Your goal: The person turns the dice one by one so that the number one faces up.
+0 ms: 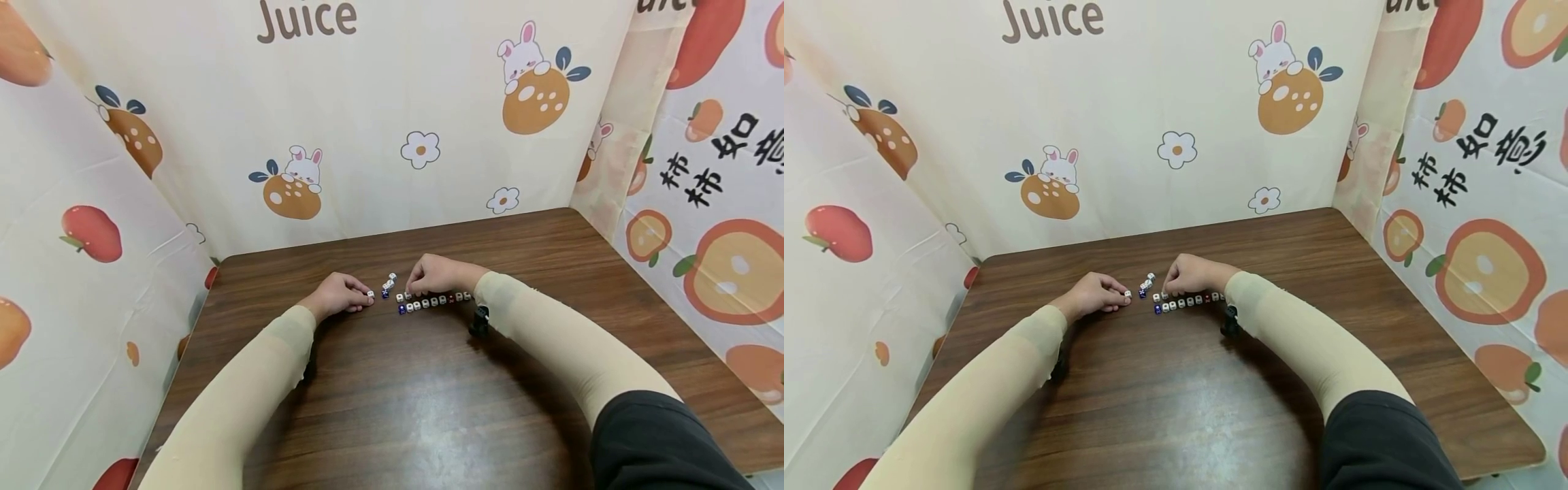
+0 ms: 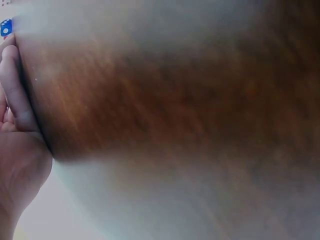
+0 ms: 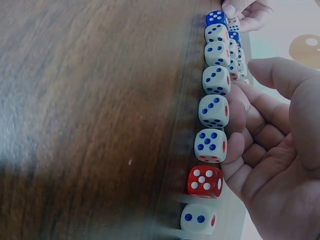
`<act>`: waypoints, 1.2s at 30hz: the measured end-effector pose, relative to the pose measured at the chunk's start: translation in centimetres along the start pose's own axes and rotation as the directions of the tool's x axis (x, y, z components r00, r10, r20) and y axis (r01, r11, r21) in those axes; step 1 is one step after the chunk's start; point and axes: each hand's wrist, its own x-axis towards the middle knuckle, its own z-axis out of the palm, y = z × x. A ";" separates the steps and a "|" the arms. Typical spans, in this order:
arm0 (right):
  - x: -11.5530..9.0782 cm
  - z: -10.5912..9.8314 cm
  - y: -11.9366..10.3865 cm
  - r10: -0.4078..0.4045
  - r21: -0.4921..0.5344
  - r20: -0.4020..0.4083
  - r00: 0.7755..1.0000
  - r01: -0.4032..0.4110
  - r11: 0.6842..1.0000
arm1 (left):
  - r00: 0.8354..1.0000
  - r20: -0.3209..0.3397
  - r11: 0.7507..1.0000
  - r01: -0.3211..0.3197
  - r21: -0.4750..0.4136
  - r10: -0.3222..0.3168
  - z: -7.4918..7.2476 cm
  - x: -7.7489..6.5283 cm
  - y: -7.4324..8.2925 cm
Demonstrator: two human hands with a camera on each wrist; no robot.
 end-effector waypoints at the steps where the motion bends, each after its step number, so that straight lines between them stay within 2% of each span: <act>1: 0.0 0.0 0.0 0.000 -0.002 0.001 1.000 0.000 1.000 | 1.000 -0.002 1.000 0.000 0.000 0.000 0.0 0.0 0.0; 36: 0.1 0.1 0.0 -0.024 -0.002 -0.019 1.000 0.024 1.000 | 0.999 -0.024 0.998 -0.042 0.048 0.043 0.5 -0.3 0.2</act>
